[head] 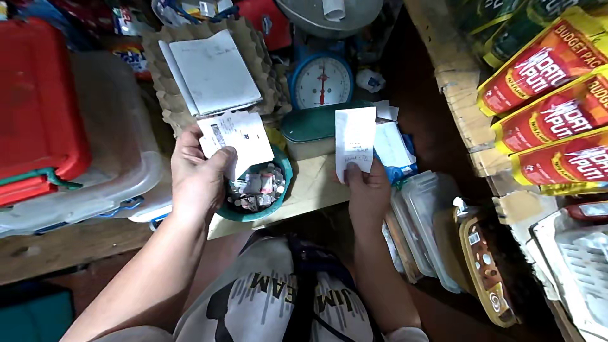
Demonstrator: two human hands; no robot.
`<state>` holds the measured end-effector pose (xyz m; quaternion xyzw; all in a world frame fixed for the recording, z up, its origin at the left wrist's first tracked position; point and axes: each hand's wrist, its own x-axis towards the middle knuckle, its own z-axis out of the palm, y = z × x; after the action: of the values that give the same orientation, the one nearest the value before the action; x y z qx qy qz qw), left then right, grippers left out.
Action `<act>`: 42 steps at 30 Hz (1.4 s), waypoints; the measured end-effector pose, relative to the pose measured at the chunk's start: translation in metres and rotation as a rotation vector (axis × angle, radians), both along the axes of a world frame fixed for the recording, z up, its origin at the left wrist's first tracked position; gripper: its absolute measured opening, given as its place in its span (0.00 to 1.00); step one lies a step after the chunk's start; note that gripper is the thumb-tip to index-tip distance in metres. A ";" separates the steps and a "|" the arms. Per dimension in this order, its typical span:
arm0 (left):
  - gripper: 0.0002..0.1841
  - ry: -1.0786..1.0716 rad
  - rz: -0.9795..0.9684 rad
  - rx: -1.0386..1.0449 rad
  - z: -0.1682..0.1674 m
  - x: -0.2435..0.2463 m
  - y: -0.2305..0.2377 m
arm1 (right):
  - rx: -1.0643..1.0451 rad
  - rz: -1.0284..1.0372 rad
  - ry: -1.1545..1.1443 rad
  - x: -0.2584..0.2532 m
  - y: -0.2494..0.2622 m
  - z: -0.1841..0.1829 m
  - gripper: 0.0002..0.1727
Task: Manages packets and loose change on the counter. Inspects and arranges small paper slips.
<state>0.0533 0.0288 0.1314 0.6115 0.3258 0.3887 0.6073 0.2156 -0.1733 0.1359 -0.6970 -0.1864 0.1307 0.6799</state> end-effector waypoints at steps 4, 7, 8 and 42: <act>0.40 0.192 -0.122 0.211 0.007 -0.002 -0.012 | -0.068 -0.015 -0.158 -0.004 0.002 -0.004 0.17; 0.19 0.337 -0.219 0.353 0.012 0.003 -0.022 | -0.087 -0.007 -0.262 -0.008 0.003 -0.007 0.19; 0.19 0.357 -0.235 0.348 0.013 0.007 -0.026 | -0.119 -0.007 -0.331 -0.009 0.003 -0.008 0.20; 0.21 -0.185 -0.302 -0.163 0.022 0.030 -0.064 | -0.285 -0.099 -0.983 -0.028 0.013 -0.012 0.24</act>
<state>0.0832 -0.0350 0.1536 0.5637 0.2035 0.3202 0.7337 0.1875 -0.1603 0.1234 -0.7699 -0.4313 -0.2207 0.4154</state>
